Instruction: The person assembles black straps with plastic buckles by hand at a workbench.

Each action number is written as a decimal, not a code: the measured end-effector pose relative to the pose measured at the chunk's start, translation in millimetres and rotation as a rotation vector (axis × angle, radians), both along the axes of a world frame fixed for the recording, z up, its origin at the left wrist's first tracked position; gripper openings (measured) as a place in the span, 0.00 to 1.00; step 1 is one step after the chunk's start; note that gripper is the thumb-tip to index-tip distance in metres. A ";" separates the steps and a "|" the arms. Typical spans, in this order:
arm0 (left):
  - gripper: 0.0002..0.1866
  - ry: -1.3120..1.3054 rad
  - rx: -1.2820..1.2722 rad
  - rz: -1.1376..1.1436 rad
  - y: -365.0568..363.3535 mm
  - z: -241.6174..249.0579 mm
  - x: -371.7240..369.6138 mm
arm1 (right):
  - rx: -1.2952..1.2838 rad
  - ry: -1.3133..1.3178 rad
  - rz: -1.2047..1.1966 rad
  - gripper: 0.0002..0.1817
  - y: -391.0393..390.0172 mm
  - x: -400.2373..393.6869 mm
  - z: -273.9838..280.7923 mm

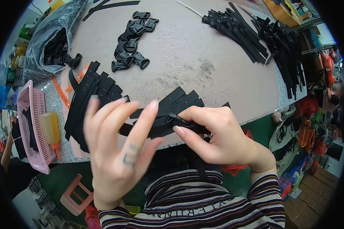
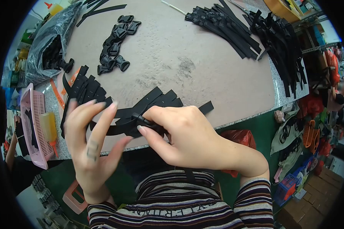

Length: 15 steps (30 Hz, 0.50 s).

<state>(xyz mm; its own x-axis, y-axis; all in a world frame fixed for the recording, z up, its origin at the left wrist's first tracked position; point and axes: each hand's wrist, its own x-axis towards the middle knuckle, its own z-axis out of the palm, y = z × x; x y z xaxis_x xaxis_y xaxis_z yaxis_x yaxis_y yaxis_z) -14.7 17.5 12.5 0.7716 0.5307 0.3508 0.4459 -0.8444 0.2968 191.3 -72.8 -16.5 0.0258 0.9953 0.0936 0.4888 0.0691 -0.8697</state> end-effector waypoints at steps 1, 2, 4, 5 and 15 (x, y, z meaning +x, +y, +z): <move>0.28 -0.040 0.211 0.033 -2.3 -8.1 -5.5 | -0.035 0.036 -0.007 0.08 0.2 2.5 1.3; 0.26 0.030 0.314 0.056 -7.0 -7.9 -14.4 | -0.068 0.072 -0.015 0.08 0.2 3.8 2.3; 0.21 0.022 0.455 0.101 -4.3 -15.7 -18.5 | -0.062 0.165 0.002 0.07 0.4 1.7 3.8; 0.21 -0.031 0.458 0.108 1.0 -22.6 -16.9 | -0.057 0.212 0.019 0.07 1.7 0.2 4.2; 0.17 -0.726 -0.332 0.078 -15.9 -43.8 3.2 | 0.060 0.228 0.001 0.07 -0.7 -19.7 0.2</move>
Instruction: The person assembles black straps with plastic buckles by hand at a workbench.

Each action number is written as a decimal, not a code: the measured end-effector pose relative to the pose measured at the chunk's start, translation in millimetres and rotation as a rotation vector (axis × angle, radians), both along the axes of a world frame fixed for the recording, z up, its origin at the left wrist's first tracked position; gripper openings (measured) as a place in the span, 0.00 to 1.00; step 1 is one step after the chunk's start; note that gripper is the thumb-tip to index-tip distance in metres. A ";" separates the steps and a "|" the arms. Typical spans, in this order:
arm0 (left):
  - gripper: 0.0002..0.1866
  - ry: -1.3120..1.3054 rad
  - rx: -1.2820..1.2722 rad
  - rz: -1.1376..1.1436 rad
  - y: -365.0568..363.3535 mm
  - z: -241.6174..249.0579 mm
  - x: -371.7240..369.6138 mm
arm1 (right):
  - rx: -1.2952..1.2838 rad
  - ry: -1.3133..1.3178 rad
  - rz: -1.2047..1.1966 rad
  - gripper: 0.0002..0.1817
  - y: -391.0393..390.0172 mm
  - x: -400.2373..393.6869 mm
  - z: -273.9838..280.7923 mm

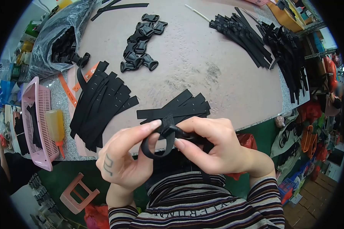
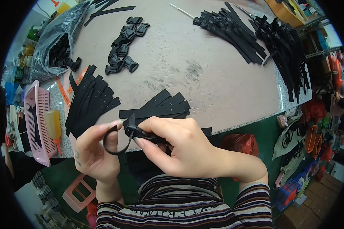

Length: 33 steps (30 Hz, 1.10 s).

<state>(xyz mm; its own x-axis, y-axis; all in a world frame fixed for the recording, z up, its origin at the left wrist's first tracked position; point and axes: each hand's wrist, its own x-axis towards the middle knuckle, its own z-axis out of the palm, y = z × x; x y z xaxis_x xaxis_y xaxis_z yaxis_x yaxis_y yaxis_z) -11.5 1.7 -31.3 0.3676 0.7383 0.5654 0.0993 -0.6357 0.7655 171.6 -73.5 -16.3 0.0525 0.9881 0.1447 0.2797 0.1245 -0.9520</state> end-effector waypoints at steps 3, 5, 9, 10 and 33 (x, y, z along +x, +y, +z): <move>0.16 -0.008 0.013 -0.037 -1.8 -2.6 -1.1 | 0.052 0.026 -0.013 0.08 0.3 -3.3 -6.1; 0.15 0.040 0.131 -0.011 2.5 0.4 1.4 | 0.070 0.017 -0.011 0.09 0.4 -4.3 -8.2; 0.18 0.117 0.134 0.040 2.9 1.4 -2.1 | 0.078 0.062 -0.017 0.10 0.0 -7.8 -9.2; 0.18 0.127 0.164 0.067 1.5 2.5 -1.3 | 0.084 0.071 -0.022 0.10 -0.6 -8.9 -9.6; 0.18 0.282 0.212 0.012 -1.5 18.8 -9.9 | 0.334 -0.181 -0.090 0.17 -1.5 -15.0 -13.7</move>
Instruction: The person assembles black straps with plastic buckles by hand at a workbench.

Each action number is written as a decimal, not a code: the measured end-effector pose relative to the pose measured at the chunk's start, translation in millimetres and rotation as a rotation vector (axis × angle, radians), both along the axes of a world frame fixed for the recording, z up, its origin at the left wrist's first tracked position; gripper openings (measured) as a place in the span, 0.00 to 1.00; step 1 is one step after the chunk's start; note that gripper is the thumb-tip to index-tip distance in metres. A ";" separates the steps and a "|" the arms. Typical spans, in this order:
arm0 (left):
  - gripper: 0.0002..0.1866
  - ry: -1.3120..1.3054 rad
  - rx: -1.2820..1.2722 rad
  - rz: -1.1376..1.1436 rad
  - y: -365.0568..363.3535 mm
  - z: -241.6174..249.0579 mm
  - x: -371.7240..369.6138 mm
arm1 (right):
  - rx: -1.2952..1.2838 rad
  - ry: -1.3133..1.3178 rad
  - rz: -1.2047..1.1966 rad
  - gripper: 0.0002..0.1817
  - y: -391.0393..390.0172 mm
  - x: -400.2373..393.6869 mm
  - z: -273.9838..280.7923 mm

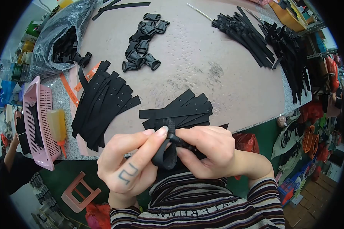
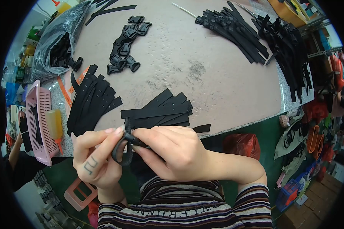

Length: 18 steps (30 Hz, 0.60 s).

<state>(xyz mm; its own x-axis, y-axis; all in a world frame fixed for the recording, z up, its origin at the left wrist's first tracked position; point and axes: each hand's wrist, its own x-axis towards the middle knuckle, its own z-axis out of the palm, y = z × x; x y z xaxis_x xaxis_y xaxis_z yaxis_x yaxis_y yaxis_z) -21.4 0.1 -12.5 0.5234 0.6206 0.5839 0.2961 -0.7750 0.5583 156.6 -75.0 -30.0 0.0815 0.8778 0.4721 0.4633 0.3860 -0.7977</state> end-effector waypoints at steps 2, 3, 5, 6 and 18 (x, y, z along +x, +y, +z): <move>0.17 0.018 0.123 0.004 1.8 -1.1 -1.5 | -0.014 0.001 0.018 0.17 -0.9 3.3 3.0; 0.18 -0.003 0.217 0.030 0.4 -4.7 -2.5 | -0.020 0.014 0.015 0.17 -1.1 5.0 3.9; 0.18 -0.035 0.384 -0.063 1.7 -5.5 -7.9 | -0.035 0.040 0.007 0.17 -1.3 7.9 6.0; 0.16 0.046 0.350 -0.061 -5.6 -0.5 -11.1 | -0.035 0.028 0.018 0.16 -0.7 8.1 8.2; 0.19 -0.006 0.187 -0.186 0.1 -1.3 -8.9 | 0.026 0.086 0.104 0.16 1.4 5.0 1.7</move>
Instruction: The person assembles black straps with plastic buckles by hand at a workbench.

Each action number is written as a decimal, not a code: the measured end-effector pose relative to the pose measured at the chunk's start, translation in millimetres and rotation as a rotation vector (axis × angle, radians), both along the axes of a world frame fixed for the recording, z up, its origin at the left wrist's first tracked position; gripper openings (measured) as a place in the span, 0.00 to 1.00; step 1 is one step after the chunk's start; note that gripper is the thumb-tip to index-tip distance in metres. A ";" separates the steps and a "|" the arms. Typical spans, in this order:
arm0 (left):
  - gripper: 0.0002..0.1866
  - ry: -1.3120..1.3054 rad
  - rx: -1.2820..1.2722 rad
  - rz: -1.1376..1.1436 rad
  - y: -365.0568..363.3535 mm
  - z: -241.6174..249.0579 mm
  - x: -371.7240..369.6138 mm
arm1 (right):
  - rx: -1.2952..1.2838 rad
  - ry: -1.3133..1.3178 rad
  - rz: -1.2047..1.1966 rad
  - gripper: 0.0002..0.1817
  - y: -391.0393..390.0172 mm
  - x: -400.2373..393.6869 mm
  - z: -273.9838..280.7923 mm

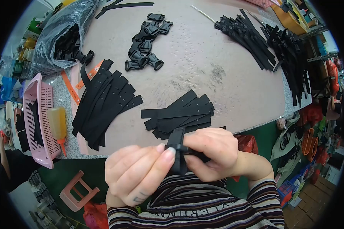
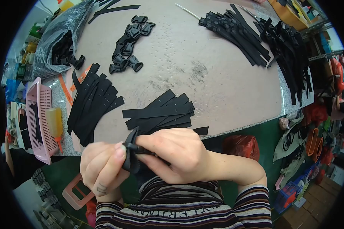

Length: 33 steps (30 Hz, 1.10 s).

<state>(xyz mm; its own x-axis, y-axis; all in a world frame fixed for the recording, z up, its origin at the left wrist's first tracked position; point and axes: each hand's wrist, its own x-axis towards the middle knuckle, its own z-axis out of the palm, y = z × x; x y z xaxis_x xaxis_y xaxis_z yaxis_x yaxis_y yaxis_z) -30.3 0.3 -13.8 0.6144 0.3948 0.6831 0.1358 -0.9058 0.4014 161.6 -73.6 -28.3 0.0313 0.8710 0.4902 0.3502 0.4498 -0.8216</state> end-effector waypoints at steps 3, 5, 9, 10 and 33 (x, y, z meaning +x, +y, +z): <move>0.17 -0.017 -0.163 -0.051 11.6 3.3 -5.1 | -0.018 0.006 0.035 0.16 0.3 7.5 -1.7; 0.15 -0.135 -0.453 0.023 10.9 -2.0 -9.1 | -0.006 0.010 0.079 0.17 2.5 14.3 -5.3; 0.11 -0.169 -1.140 -0.141 17.2 8.6 -2.4 | 0.042 -0.164 0.129 0.18 5.1 15.6 -6.5; 0.10 -0.079 -1.216 -0.156 19.6 12.4 0.1 | 0.054 -0.176 0.136 0.17 6.4 15.7 -5.5; 0.24 0.042 -1.256 -0.219 13.2 6.9 4.0 | 0.085 -0.300 0.142 0.15 1.7 17.2 -11.2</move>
<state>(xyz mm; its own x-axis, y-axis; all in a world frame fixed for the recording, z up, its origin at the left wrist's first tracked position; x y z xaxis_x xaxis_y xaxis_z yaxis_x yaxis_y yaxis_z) -26.3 13.5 -6.9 0.7604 0.6408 -0.1057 0.0653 0.0864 0.9941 178.8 -71.9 -39.6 -0.2439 0.8122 0.5300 0.4997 0.5736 -0.6490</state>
